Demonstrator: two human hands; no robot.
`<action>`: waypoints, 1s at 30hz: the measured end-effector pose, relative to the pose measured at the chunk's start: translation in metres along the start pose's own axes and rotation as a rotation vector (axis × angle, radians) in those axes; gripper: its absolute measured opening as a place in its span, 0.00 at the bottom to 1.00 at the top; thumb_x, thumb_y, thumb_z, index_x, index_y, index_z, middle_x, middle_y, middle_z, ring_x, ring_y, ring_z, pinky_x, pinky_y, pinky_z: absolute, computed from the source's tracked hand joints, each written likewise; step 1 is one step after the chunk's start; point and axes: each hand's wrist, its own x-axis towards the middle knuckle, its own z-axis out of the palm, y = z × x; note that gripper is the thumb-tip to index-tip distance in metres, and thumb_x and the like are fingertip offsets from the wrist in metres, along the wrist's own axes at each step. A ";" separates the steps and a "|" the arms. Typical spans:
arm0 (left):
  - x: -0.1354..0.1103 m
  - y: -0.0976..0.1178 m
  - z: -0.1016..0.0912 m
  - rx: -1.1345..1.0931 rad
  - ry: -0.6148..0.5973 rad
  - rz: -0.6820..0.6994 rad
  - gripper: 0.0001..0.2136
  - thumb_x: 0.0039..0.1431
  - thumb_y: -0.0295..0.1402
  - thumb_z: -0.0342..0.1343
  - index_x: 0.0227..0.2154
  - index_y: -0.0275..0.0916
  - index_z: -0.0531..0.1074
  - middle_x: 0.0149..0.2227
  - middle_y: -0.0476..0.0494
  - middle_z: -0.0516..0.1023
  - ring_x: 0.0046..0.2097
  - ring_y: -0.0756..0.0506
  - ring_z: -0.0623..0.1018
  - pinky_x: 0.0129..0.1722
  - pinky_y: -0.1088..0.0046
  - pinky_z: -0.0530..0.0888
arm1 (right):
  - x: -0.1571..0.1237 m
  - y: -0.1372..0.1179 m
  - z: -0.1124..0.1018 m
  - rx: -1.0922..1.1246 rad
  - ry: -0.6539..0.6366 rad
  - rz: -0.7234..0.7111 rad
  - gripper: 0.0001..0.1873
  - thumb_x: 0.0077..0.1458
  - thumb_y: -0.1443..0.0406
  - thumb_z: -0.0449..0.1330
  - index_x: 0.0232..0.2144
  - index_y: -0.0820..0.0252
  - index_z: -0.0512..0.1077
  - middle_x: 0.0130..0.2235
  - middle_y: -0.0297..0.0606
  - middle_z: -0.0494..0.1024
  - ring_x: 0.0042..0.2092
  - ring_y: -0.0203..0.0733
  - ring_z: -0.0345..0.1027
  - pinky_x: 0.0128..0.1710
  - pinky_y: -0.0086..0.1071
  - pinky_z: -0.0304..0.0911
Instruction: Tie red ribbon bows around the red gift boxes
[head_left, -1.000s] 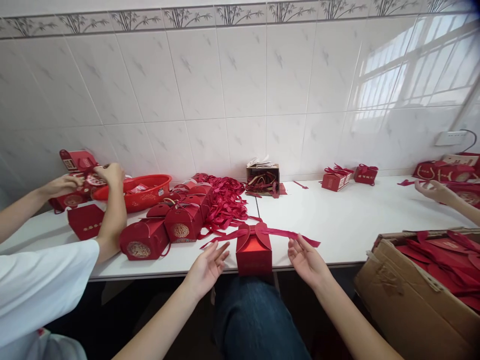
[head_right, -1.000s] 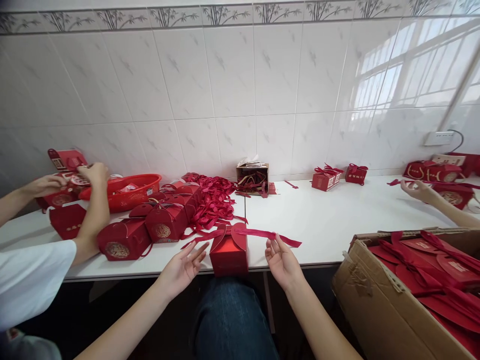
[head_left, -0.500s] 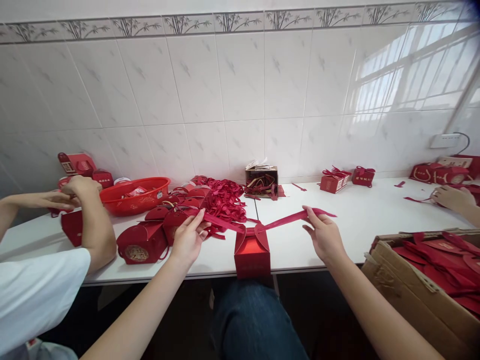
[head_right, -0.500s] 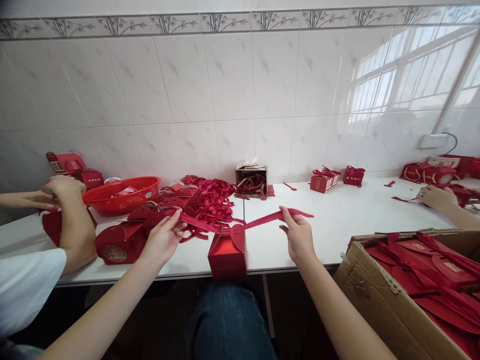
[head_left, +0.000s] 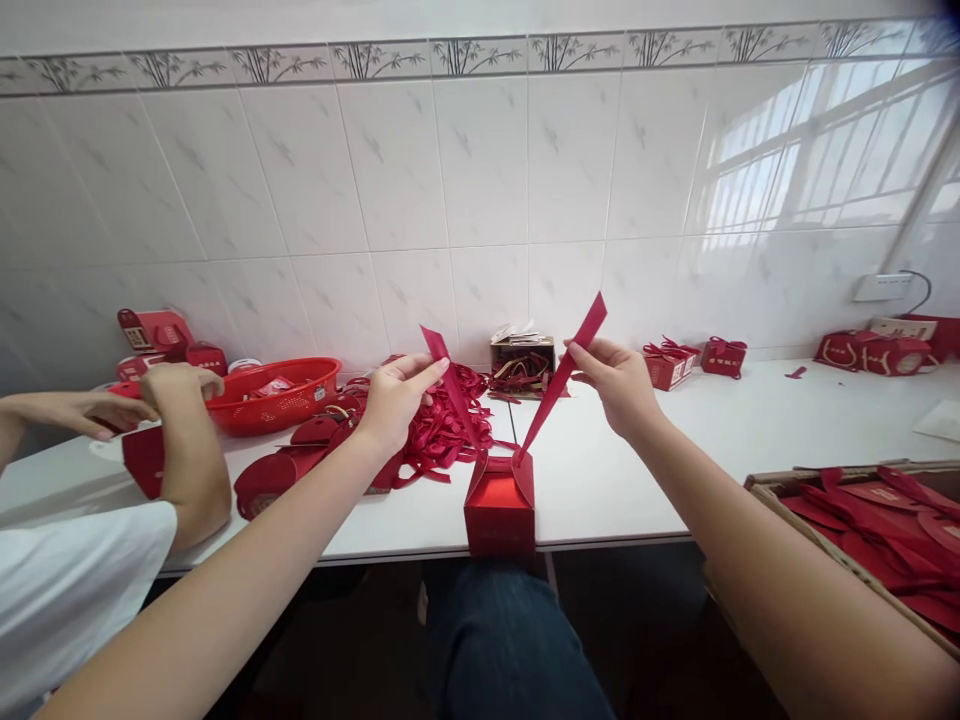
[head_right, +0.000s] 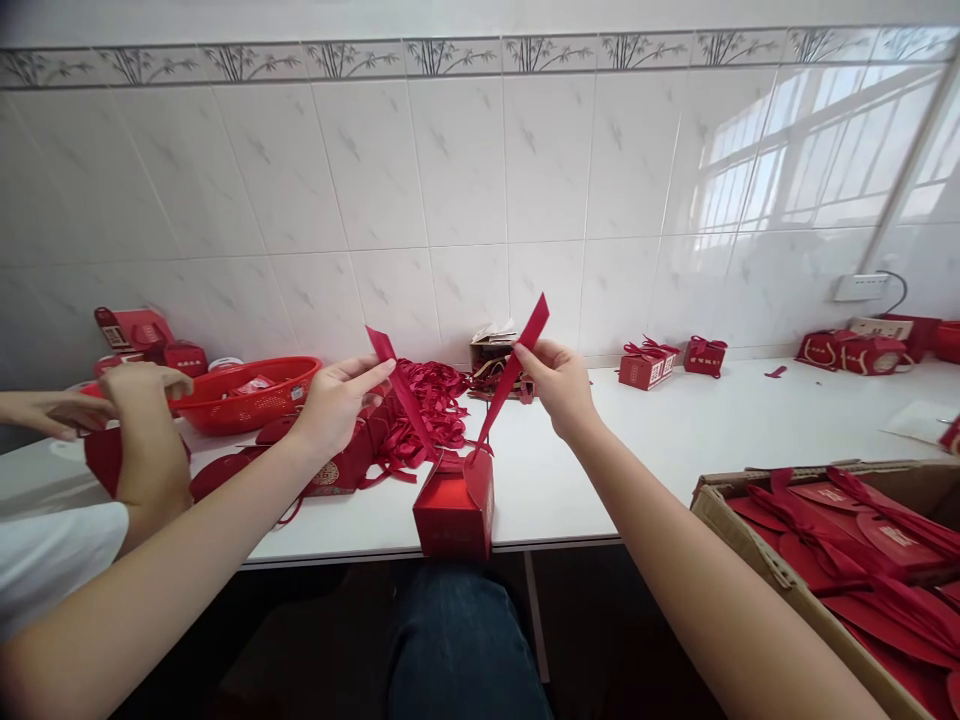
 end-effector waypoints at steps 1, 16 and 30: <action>0.001 0.002 0.004 -0.004 -0.014 0.001 0.14 0.38 0.35 0.68 0.29 0.32 0.76 0.26 0.47 0.76 0.25 0.53 0.71 0.20 0.80 0.63 | 0.002 -0.002 0.003 0.004 -0.029 0.008 0.16 0.43 0.55 0.66 0.31 0.61 0.76 0.30 0.35 0.77 0.32 0.36 0.70 0.27 0.28 0.64; -0.004 0.018 0.023 -0.024 -0.111 0.036 0.14 0.40 0.38 0.67 0.30 0.35 0.77 0.25 0.50 0.74 0.22 0.55 0.67 0.20 0.80 0.64 | 0.016 -0.011 0.024 0.022 -0.102 -0.038 0.16 0.45 0.54 0.65 0.32 0.59 0.74 0.30 0.34 0.77 0.29 0.34 0.69 0.26 0.27 0.64; -0.005 0.020 0.020 -0.039 -0.151 0.032 0.17 0.41 0.41 0.67 0.33 0.36 0.78 0.30 0.46 0.79 0.29 0.52 0.73 0.24 0.80 0.69 | 0.005 -0.016 0.031 0.015 -0.128 -0.020 0.14 0.46 0.55 0.63 0.31 0.59 0.75 0.32 0.35 0.78 0.32 0.34 0.70 0.33 0.29 0.63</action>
